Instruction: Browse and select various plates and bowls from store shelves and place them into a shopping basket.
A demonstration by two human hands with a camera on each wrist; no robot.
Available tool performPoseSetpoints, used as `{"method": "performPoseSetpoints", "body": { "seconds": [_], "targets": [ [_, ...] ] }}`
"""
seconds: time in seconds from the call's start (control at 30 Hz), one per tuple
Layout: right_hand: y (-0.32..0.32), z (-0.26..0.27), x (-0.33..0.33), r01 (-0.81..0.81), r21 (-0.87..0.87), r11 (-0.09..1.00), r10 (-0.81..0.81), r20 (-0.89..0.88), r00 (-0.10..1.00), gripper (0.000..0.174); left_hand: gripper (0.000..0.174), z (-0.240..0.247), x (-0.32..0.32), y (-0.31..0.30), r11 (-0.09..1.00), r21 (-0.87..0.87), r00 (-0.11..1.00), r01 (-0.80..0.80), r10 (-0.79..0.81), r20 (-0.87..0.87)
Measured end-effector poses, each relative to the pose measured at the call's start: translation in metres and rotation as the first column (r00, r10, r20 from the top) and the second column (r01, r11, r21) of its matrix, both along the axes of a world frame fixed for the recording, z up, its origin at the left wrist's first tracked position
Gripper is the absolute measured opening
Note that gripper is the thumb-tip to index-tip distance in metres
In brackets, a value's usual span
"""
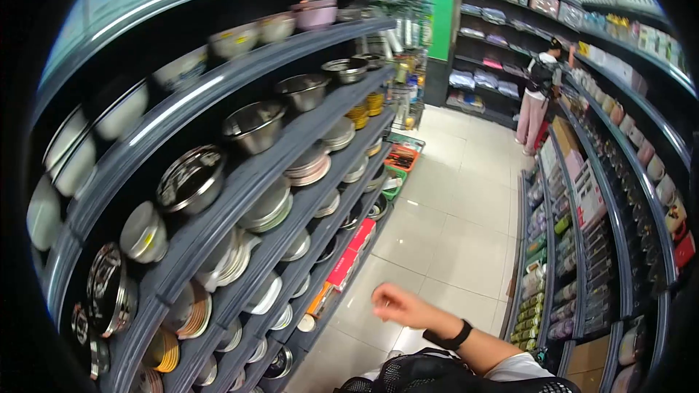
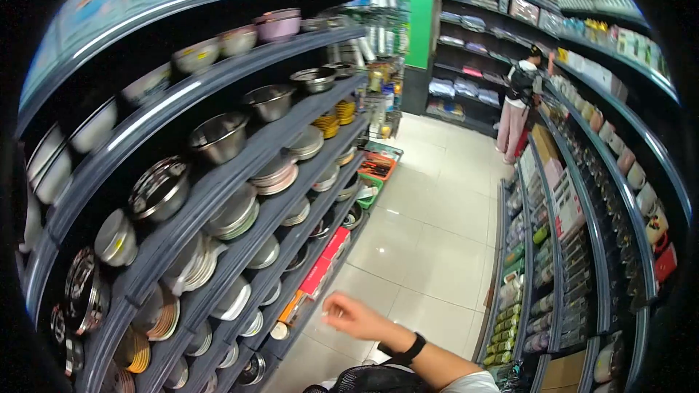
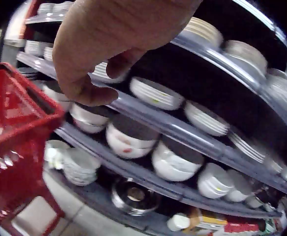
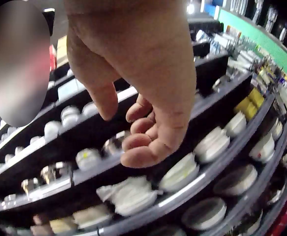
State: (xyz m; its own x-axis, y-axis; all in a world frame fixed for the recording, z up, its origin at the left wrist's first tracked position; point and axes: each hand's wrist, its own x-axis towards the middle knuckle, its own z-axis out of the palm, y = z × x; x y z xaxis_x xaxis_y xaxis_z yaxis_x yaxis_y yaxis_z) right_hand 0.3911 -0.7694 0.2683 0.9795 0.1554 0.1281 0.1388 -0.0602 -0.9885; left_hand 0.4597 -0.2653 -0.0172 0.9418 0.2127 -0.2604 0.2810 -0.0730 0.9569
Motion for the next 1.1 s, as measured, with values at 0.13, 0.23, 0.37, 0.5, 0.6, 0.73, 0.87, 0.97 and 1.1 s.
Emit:
{"method": "performPoseSetpoints", "body": {
  "seconds": [0.13, 0.23, 0.37, 0.5, 0.6, 0.73, 0.87, 0.97, 1.1],
  "targets": [
    [-0.106, 0.11, -0.023, 0.029, 0.482, 0.876, -0.147, 0.208, 0.967, 0.015, 0.05, -0.012, -0.013, -0.051, 1.0, -0.001, 1.0, 0.014, -0.014, -0.011],
    [-0.162, 0.195, -0.058, -0.16, 0.688, 0.707, -0.298, 0.496, 0.816, 0.037, 0.051, -0.022, -0.015, -0.076, 1.0, -0.004, 1.0, 0.02, -0.02, -0.009],
    [-0.195, 0.265, -0.124, -0.451, 0.551, 0.702, -0.3, 0.804, 0.514, 0.038, 0.033, 0.046, -0.003, -0.191, 0.982, -0.138, 0.991, -0.131, 0.123, -0.061],
    [-0.195, 0.298, -0.182, -0.142, 0.598, 0.789, -0.281, 0.555, 0.783, 0.02, 0.022, 0.076, 0.036, -0.245, 0.989, -0.094, 0.982, -0.115, 0.098, -0.163],
    [-0.232, 0.279, -0.143, -0.398, 0.468, 0.789, -0.134, 0.763, 0.632, 0.021, 0.023, 0.065, 0.075, -0.281, 0.996, -0.048, 0.973, -0.08, 0.068, -0.219],
    [-0.25, 0.264, -0.116, -0.278, 0.388, 0.879, -0.162, 0.79, 0.591, 0.014, 0.021, 0.041, 0.136, -0.343, 0.991, -0.111, 0.979, 0.073, -0.093, -0.181],
    [-0.274, 0.268, -0.045, -0.245, 0.213, 0.946, -0.054, 0.847, 0.529, 0.019, 0.018, 0.058, 0.207, -0.427, 0.974, -0.205, 0.974, 0.1, -0.138, -0.182],
    [-0.307, 0.267, 0.043, -0.632, 0.193, 0.751, 0.359, 0.683, 0.635, 0.024, 0.014, 0.07, 0.255, -0.481, 0.932, -0.316, 0.96, 0.179, -0.236, -0.15],
    [-0.337, 0.245, 0.119, -0.67, 0.067, 0.739, 0.44, 0.705, 0.556, 0.024, 0.015, 0.094, 0.32, -0.542, 0.888, -0.291, 0.909, 0.357, -0.402, -0.11]
  ]
}}
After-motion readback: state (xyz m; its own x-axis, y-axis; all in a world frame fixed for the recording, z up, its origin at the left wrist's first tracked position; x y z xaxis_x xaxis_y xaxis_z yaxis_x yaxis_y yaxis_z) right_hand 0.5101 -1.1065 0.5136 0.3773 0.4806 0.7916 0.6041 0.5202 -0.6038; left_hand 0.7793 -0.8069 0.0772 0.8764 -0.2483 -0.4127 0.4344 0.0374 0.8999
